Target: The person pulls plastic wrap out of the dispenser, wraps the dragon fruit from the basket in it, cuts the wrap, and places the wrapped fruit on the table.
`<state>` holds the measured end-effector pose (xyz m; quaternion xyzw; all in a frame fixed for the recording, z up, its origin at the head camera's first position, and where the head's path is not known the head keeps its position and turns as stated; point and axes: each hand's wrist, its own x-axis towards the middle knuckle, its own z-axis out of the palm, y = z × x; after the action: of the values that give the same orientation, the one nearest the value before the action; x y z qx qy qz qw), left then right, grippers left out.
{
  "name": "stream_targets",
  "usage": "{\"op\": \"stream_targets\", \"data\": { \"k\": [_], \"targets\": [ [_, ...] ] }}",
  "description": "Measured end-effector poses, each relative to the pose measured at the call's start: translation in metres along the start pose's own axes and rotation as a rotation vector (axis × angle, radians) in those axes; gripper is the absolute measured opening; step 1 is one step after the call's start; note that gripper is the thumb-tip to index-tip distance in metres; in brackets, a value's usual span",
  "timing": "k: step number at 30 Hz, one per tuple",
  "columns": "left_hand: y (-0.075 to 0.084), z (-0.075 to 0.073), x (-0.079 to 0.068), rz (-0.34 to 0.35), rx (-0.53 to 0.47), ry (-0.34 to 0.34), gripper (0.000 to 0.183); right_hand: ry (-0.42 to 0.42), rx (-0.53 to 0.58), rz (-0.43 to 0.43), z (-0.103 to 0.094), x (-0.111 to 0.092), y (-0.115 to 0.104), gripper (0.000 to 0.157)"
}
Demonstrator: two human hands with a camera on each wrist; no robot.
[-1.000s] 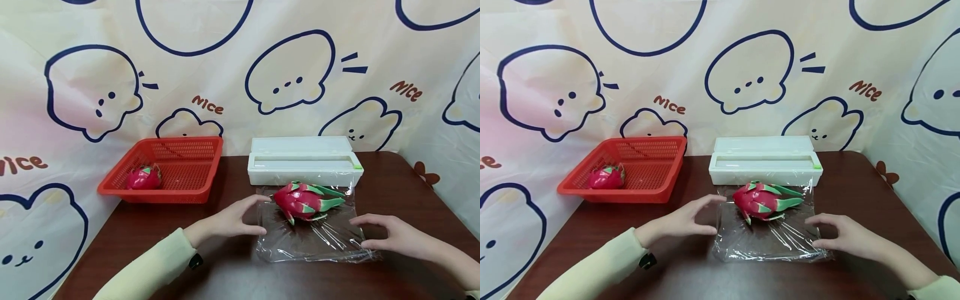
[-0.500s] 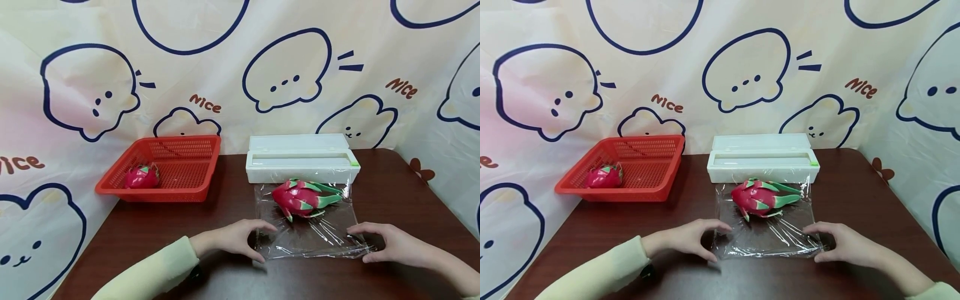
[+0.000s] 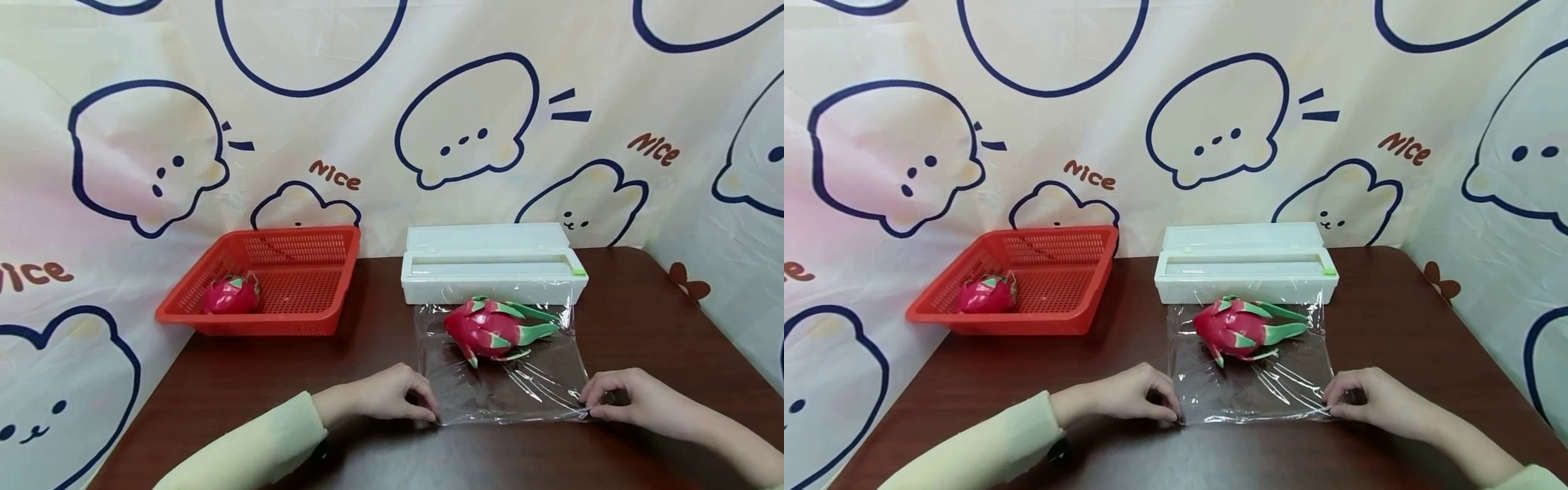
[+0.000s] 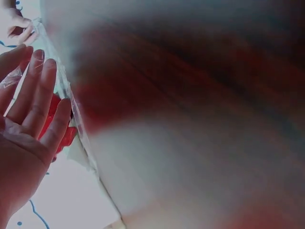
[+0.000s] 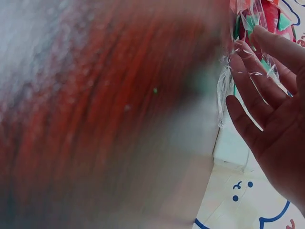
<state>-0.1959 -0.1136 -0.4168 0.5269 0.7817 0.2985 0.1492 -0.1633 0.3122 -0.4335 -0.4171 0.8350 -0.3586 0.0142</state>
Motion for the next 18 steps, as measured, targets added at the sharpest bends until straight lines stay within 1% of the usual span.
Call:
{"op": "stream_targets", "data": {
  "k": [3, 7, 11, 13, 18],
  "targets": [
    [0.002, -0.002, -0.004, 0.014, 0.011, 0.043, 0.005, 0.0, 0.032, 0.024, -0.001, -0.001, -0.003, 0.023],
    [0.006, -0.004, -0.008, -0.02, -0.011, 0.087, 0.005, 0.002, 0.085, 0.04, -0.002, 0.0, -0.007, 0.024],
    [0.01, -0.007, -0.012, -0.039, -0.019, 0.124, 0.007, 0.01, 0.094, 0.045, -0.006, 0.001, -0.011, 0.024],
    [0.012, -0.009, -0.013, -0.029, -0.004, 0.152, 0.007, 0.022, 0.088, 0.056, -0.009, 0.002, -0.014, 0.024],
    [0.014, -0.017, -0.015, 0.032, 0.074, 0.249, 0.006, 0.055, 0.054, 0.085, -0.019, 0.004, -0.022, 0.026]
  ]
}}
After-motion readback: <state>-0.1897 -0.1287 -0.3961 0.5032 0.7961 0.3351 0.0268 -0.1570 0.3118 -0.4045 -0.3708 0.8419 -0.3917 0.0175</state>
